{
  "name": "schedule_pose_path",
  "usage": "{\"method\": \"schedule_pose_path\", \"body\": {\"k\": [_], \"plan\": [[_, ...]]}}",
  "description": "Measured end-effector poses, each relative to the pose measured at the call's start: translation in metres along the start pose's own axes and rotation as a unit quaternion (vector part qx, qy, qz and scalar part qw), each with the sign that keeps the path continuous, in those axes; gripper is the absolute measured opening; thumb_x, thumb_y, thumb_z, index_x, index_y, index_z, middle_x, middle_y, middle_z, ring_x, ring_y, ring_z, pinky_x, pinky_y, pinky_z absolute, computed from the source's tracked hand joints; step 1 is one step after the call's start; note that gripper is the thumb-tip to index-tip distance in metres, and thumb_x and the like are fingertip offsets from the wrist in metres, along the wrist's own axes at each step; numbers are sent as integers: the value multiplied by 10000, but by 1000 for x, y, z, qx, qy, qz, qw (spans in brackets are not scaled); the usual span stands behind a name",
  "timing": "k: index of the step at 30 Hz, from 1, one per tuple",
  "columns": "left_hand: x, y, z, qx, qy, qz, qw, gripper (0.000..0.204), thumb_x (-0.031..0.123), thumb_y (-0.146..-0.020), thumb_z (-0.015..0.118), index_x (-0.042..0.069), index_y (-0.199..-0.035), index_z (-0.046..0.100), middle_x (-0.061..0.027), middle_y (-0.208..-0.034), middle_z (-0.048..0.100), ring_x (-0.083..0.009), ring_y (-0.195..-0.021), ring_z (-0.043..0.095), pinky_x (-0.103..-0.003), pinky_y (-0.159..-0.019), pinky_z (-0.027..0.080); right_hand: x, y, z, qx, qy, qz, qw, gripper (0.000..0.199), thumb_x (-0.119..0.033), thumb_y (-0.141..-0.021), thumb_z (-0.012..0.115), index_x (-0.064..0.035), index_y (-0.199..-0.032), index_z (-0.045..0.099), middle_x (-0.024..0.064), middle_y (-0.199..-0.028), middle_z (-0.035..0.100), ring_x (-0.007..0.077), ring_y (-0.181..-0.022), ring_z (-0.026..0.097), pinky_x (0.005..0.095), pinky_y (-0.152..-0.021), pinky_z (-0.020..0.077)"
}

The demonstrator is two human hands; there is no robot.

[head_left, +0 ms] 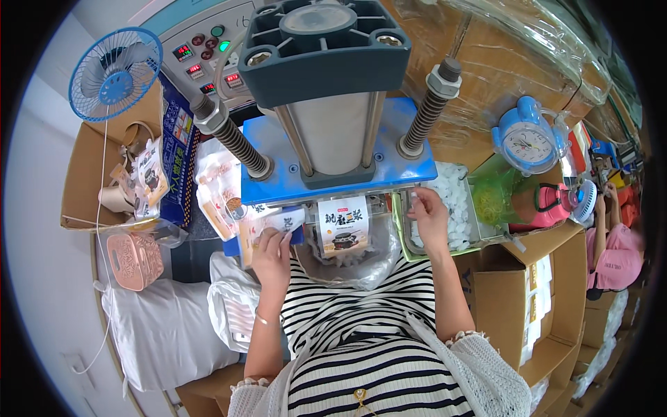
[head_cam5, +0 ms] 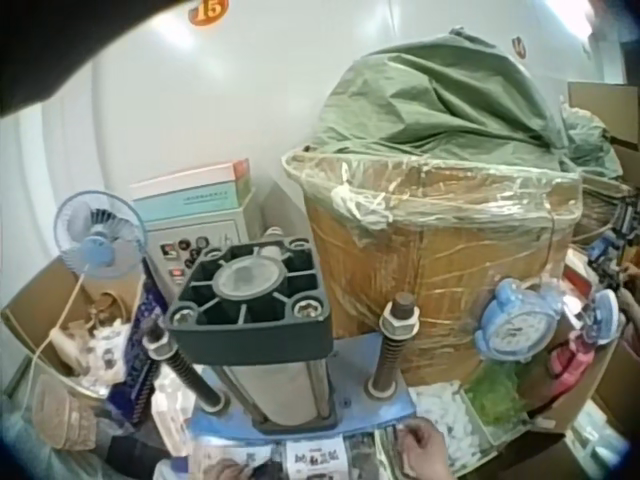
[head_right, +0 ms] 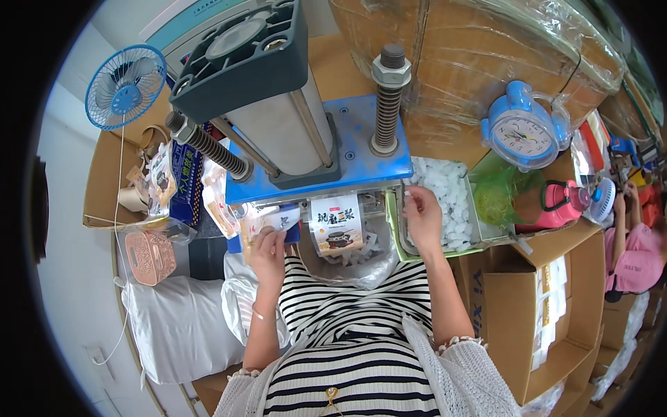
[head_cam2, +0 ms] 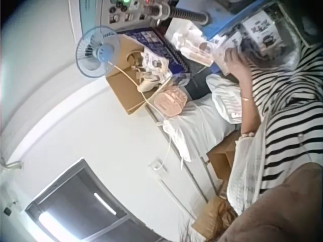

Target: Using a pneumatic sealing machine to seal small pouches and then gathering them into a larger plastic bag.

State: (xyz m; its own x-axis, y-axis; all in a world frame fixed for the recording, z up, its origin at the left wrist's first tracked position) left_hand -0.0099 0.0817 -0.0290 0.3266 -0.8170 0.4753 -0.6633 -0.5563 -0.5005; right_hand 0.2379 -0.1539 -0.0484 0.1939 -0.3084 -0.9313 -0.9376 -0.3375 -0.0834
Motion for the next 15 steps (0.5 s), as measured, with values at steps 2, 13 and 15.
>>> {"method": "schedule_pose_path", "body": {"k": [2, 13, 15], "plan": [[28, -11, -23, -26, 43, -40, 998, 159, 38, -798, 703, 24, -955, 685, -95, -913, 647, -246, -769, 605, -327, -666, 475, -25, 21, 4, -33, -151, 61, 986, 187, -29, -901, 603, 3, -1086, 601, 68, -958, 618, 160, -815, 602, 295, -711, 504], [71, 6, 37, -208, 425, -340, 813, 201, 159, -891, 704, -39, -926, 694, -4, -805, 680, -26, -694, 538, -208, -625, 446, -78, 33, 67, -188, -115, 1, 975, 218, -47, -881, 641, -17, -1097, 626, 65, -978, 637, 143, -887, 605, 268, -822, 476], [69, 10, 48, -218, 459, -340, 792, 221, 180, -899, 696, -36, -946, 699, -13, -829, 687, -26, -703, 545, -204, -625, 449, -74, 34, 63, -167, -90, -6, 982, 217, -55, -874, 649, -19, -1088, 628, 78, -974, 641, 161, -886, 612, 283, -813, 483]]}}
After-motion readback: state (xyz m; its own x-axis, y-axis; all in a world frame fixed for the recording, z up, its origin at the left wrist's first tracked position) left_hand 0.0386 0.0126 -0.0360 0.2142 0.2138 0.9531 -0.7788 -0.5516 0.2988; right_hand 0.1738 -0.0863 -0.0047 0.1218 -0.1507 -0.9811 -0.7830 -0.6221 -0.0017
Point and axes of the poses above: each hand's wrist, its own y-axis away from the middle knuckle, its own z-axis out of the palm, x = y × z, the point moved 3 cm from there along -y, towards the middle knuckle
